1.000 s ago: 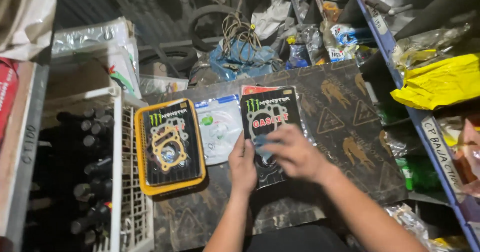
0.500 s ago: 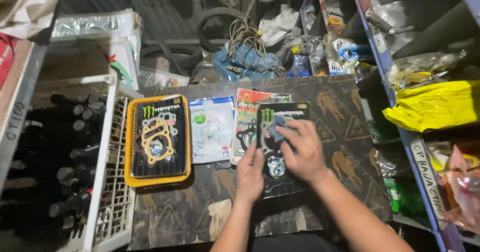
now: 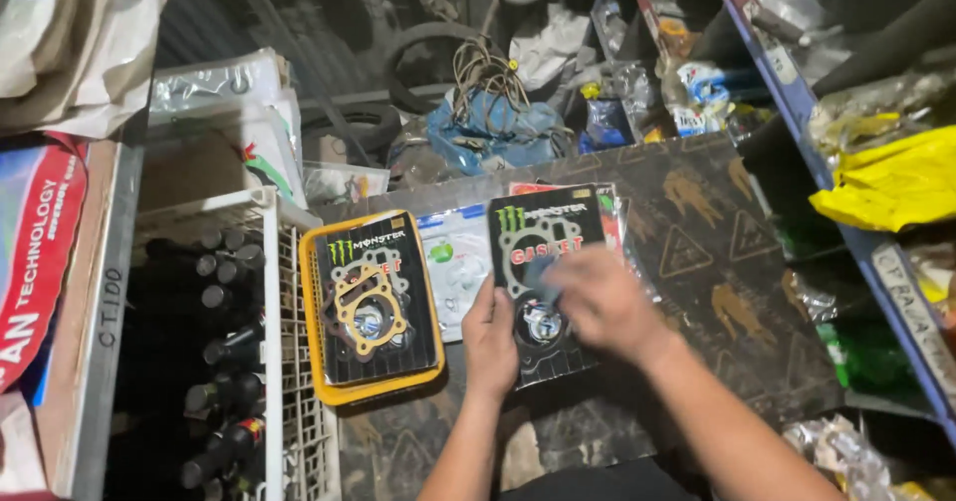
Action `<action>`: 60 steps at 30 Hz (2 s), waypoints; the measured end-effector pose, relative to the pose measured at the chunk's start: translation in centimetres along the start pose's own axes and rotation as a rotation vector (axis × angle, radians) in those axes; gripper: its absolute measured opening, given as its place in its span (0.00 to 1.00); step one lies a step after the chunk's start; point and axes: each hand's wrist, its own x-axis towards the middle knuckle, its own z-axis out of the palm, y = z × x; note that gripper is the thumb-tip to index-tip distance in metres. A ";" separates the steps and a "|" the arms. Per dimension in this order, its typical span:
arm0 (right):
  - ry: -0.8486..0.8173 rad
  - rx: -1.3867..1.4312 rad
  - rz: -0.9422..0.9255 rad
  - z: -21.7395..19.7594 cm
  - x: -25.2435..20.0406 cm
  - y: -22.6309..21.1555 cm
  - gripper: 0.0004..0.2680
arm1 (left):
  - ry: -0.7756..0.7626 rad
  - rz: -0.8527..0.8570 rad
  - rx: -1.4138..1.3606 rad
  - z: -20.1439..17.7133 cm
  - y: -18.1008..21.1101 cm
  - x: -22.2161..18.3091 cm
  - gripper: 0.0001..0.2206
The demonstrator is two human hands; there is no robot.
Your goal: Cleaning motorcycle engine gaskets using a cloth.
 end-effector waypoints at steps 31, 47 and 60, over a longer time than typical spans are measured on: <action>-0.161 0.084 -0.201 -7.0 -4.5 6.6 0.14 | 0.113 0.073 -0.044 8.3 -6.9 -3.5 0.20; -0.022 -0.168 0.033 -1.4 0.6 -0.5 0.08 | -0.148 -0.015 0.073 0.9 -3.6 -0.1 0.21; -0.221 -0.009 -0.035 -4.0 -0.7 1.7 0.10 | -0.046 0.014 0.035 3.8 -4.5 0.2 0.21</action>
